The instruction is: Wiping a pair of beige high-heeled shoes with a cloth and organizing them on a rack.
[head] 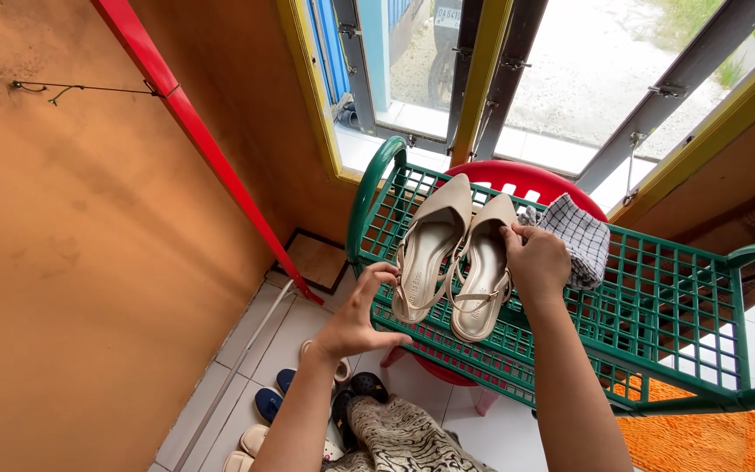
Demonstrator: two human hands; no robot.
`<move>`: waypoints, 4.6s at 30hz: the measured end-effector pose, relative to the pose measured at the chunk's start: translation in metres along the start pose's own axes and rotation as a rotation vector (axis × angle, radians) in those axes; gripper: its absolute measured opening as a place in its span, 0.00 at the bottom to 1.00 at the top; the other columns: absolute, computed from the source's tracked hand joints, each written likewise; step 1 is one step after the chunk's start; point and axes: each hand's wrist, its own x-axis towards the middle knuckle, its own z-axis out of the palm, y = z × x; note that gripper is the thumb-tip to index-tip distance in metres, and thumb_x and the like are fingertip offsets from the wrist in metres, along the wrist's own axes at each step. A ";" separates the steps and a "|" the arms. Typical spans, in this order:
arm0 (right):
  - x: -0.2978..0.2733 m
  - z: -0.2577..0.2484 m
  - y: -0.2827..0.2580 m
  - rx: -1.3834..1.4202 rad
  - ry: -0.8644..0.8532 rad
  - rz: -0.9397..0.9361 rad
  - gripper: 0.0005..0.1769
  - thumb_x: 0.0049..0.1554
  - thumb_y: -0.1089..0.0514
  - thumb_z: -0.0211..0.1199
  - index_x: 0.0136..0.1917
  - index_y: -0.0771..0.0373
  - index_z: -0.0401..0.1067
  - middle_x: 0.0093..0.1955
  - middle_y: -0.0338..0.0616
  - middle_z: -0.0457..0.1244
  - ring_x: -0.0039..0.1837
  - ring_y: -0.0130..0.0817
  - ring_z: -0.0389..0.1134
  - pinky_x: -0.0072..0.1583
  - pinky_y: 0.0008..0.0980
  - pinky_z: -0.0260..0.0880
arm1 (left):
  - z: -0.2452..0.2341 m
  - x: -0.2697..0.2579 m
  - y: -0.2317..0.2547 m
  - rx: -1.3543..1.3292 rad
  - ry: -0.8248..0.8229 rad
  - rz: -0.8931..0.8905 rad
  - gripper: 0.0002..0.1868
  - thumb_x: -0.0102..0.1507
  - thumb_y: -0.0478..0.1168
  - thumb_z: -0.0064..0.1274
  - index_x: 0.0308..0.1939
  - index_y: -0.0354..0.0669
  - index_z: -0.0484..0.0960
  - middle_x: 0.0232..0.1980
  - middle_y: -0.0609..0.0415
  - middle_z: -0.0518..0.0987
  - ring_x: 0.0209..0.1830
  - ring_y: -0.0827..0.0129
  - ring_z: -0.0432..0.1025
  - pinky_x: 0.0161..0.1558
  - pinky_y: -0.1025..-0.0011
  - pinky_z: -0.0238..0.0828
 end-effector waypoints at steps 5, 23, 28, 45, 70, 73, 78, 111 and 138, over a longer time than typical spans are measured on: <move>-0.003 -0.002 -0.004 0.023 0.020 -0.006 0.15 0.61 0.43 0.64 0.54 0.50 0.83 0.41 0.56 0.71 0.48 0.60 0.73 0.52 0.53 0.73 | 0.031 -0.009 -0.017 0.117 0.170 0.039 0.46 0.41 0.54 0.79 0.56 0.44 0.72 0.65 0.48 0.68 0.69 0.51 0.65 0.70 0.54 0.59; 0.017 0.011 0.011 -0.020 0.013 -0.104 0.16 0.66 0.44 0.59 0.52 0.51 0.83 0.38 0.50 0.71 0.45 0.56 0.74 0.49 0.51 0.74 | 0.036 0.011 0.006 0.079 0.515 0.172 0.23 0.44 0.35 0.76 0.42 0.46 0.87 0.53 0.51 0.82 0.59 0.55 0.76 0.56 0.63 0.75; 0.030 0.014 0.014 -0.074 0.008 -0.110 0.16 0.66 0.43 0.59 0.50 0.49 0.83 0.36 0.48 0.71 0.43 0.56 0.74 0.47 0.51 0.75 | 0.033 0.019 0.010 0.076 0.536 0.152 0.24 0.46 0.37 0.76 0.45 0.46 0.85 0.54 0.51 0.82 0.56 0.57 0.78 0.54 0.65 0.76; 0.033 -0.011 0.005 -0.057 -0.040 -0.053 0.21 0.62 0.37 0.63 0.55 0.52 0.82 0.42 0.45 0.73 0.49 0.55 0.74 0.51 0.55 0.74 | 0.072 0.002 -0.008 -0.224 0.572 -0.234 0.55 0.46 0.35 0.78 0.69 0.41 0.57 0.60 0.38 0.70 0.61 0.54 0.68 0.58 0.61 0.68; 0.020 -0.052 0.080 -0.152 -0.258 -0.107 0.43 0.49 0.46 0.74 0.76 0.49 0.65 0.77 0.56 0.57 0.76 0.60 0.56 0.68 0.61 0.61 | 0.051 0.008 -0.013 -0.930 0.312 -0.553 0.47 0.53 0.34 0.71 0.68 0.41 0.55 0.58 0.39 0.71 0.54 0.59 0.74 0.54 0.63 0.74; 0.028 -0.039 0.105 -0.099 -0.104 -0.137 0.24 0.57 0.51 0.69 0.66 0.54 0.76 0.64 0.52 0.68 0.65 0.53 0.67 0.61 0.45 0.70 | 0.046 0.015 -0.004 -0.875 0.323 -0.554 0.44 0.55 0.35 0.70 0.66 0.40 0.55 0.53 0.39 0.75 0.48 0.60 0.76 0.52 0.64 0.75; 0.027 -0.029 0.117 0.129 -0.020 -0.040 0.22 0.55 0.51 0.73 0.61 0.59 0.78 0.53 0.62 0.69 0.58 0.59 0.70 0.56 0.48 0.71 | 0.041 0.019 -0.004 -0.890 0.358 -0.550 0.36 0.57 0.37 0.67 0.61 0.41 0.59 0.49 0.40 0.81 0.41 0.61 0.79 0.46 0.65 0.78; -0.089 -0.124 -0.065 1.106 0.097 -0.252 0.09 0.61 0.60 0.65 0.55 0.60 0.69 0.47 0.42 0.65 0.50 0.28 0.66 0.56 0.33 0.70 | 0.077 -0.030 0.050 -0.887 0.391 -0.023 0.61 0.45 0.24 0.72 0.77 0.51 0.55 0.66 0.42 0.76 0.64 0.61 0.70 0.63 0.62 0.68; -0.164 0.030 -0.098 1.370 -0.623 -0.166 0.43 0.57 0.69 0.54 0.83 0.56 0.46 0.75 0.54 0.55 0.71 0.41 0.59 0.69 0.53 0.60 | 0.017 -0.133 0.030 -0.414 0.314 -0.014 0.76 0.38 0.40 0.82 0.80 0.39 0.42 0.74 0.34 0.63 0.76 0.46 0.53 0.74 0.46 0.46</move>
